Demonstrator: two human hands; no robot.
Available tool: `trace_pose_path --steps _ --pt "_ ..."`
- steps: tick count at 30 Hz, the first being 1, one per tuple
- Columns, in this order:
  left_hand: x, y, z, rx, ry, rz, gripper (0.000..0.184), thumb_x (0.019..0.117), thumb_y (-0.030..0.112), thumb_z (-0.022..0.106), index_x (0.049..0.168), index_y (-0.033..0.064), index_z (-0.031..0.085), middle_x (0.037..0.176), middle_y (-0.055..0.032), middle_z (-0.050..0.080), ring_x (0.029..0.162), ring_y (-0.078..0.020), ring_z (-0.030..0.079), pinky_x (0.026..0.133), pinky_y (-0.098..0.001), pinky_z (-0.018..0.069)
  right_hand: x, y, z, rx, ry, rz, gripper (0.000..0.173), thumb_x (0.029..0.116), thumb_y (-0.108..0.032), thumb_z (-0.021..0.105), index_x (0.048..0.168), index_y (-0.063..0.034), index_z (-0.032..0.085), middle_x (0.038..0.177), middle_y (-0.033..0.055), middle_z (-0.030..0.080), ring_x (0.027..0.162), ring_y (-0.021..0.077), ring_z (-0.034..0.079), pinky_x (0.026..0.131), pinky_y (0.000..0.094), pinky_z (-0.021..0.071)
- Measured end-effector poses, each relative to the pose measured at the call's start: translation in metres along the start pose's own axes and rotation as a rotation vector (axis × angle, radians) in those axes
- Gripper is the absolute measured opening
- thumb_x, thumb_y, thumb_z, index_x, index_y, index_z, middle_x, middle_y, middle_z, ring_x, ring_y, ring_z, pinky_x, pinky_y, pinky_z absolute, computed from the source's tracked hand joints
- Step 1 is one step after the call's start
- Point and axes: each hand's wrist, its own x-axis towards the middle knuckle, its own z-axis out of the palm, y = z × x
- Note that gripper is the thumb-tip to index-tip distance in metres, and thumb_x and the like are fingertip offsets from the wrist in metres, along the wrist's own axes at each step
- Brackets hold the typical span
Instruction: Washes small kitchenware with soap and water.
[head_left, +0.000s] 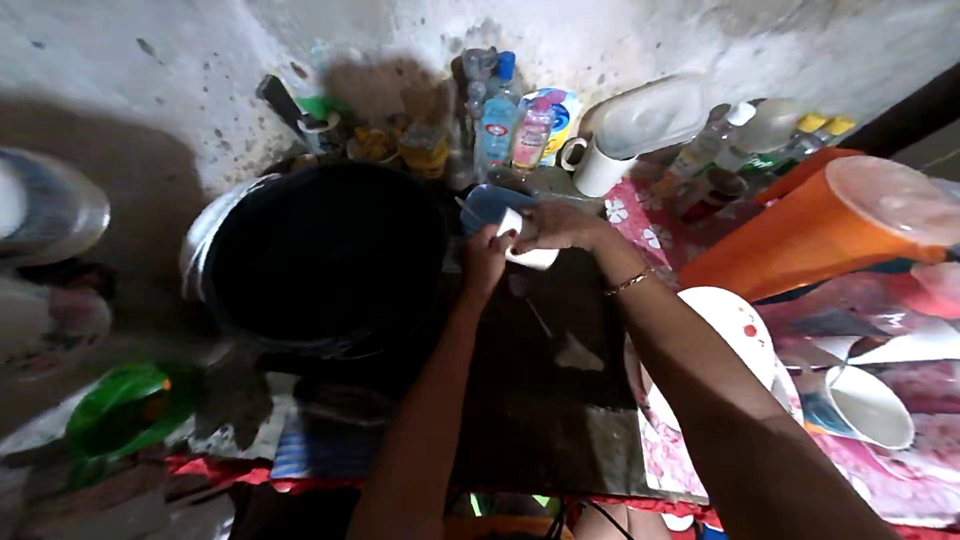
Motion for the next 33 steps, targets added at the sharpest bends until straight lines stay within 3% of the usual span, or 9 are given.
trace_pose_path --steps 2,5,7,13,17,22,25,28,33 --pt "0.034 0.007 0.008 0.088 0.088 0.007 0.031 0.1051 0.018 0.057 0.117 -0.0096 0.065 0.110 -0.0263 0.068 0.104 -0.0348 0.065 0.097 -0.0534 0.0495 -0.005 0.010 -0.009 -0.009 0.071 0.015 0.075 0.0886 -0.021 0.081 0.153 -0.0032 0.046 0.139 0.0289 0.057 0.130 0.0457 0.054 0.108 0.0649 0.0404" --pt "0.074 0.018 0.017 0.293 0.135 -0.082 0.042 0.1095 0.020 0.048 0.142 -0.0057 0.053 0.135 -0.0292 0.060 0.131 -0.0411 0.056 0.112 -0.0556 0.0402 -0.026 0.020 -0.023 -0.015 0.075 0.034 0.067 0.0922 -0.017 0.078 0.150 -0.0020 0.048 0.139 0.0260 0.059 0.127 0.0415 0.057 0.108 0.0590 0.0427" --pt "0.096 0.014 0.024 0.461 0.059 -0.165 0.044 0.1105 0.023 0.045 0.140 -0.0079 0.052 0.136 -0.0312 0.058 0.131 -0.0438 0.055 0.111 -0.0583 0.0413 -0.045 0.028 -0.025 0.018 0.063 0.054 0.056 0.0921 -0.015 0.078 0.142 -0.0030 0.057 0.130 0.0232 0.064 0.114 0.0378 0.064 0.100 0.0563 0.0488" --pt "0.135 -0.010 0.039 0.739 -0.211 -0.208 0.049 0.1089 0.027 0.050 0.133 -0.0155 0.054 0.139 -0.0371 0.053 0.135 -0.0496 0.049 0.111 -0.0634 0.0381 -0.087 0.046 -0.022 -0.041 -0.075 0.121 0.050 0.0941 -0.022 0.077 0.140 -0.0099 0.062 0.125 0.0166 0.068 0.106 0.0339 0.066 0.095 0.0566 0.0499" --pt "0.142 -0.017 0.037 0.777 -0.139 -0.287 0.052 0.1092 0.029 0.048 0.135 -0.0157 0.052 0.139 -0.0362 0.054 0.135 -0.0475 0.050 0.112 -0.0618 0.0383 -0.089 0.060 -0.016 -0.046 -0.166 0.148 0.053 0.0958 -0.027 0.075 0.144 -0.0120 0.059 0.133 0.0148 0.065 0.117 0.0319 0.064 0.102 0.0551 0.0473" --pt "0.152 -0.021 0.036 0.661 -0.081 -0.259 0.049 0.1045 0.025 0.058 0.134 -0.0137 0.054 0.137 -0.0349 0.055 0.134 -0.0467 0.051 0.112 -0.0614 0.0386 -0.086 0.071 -0.013 0.004 -0.060 0.145 0.048 0.0940 -0.020 0.077 0.138 -0.0083 0.063 0.125 0.0159 0.068 0.109 0.0322 0.066 0.098 0.0544 0.0498" --pt "0.143 -0.010 0.040 0.567 -0.052 -0.232 0.041 0.1077 0.024 0.050 0.131 -0.0093 0.058 0.133 -0.0334 0.058 0.125 -0.0467 0.058 0.104 -0.0641 0.0449 -0.079 0.065 -0.015 0.043 0.033 0.152 0.045 0.0932 -0.017 0.077 0.135 -0.0067 0.065 0.123 0.0175 0.068 0.108 0.0341 0.066 0.095 0.0548 0.0516" --pt "0.138 0.005 0.035 0.429 -0.013 -0.246 0.043 0.1114 0.027 0.041 0.136 -0.0061 0.054 0.136 -0.0330 0.056 0.123 -0.0482 0.058 0.097 -0.0659 0.0487 -0.064 0.053 -0.021 0.049 0.171 0.188 0.063 0.0930 -0.024 0.078 0.148 -0.0076 0.053 0.132 0.0238 0.064 0.119 0.0427 0.062 0.100 0.0631 0.0473" --pt "0.122 0.044 0.030 -0.005 -0.085 -0.295 0.044 0.1133 0.031 0.036 0.148 0.0053 0.045 0.145 -0.0275 0.047 0.121 -0.0427 0.058 0.089 -0.0609 0.0535 -0.019 0.047 -0.021 0.152 0.459 0.100 0.100 0.0887 -0.036 0.081 0.164 -0.0074 0.021 0.153 0.0291 0.043 0.131 0.0446 0.054 0.106 0.0609 0.0449"
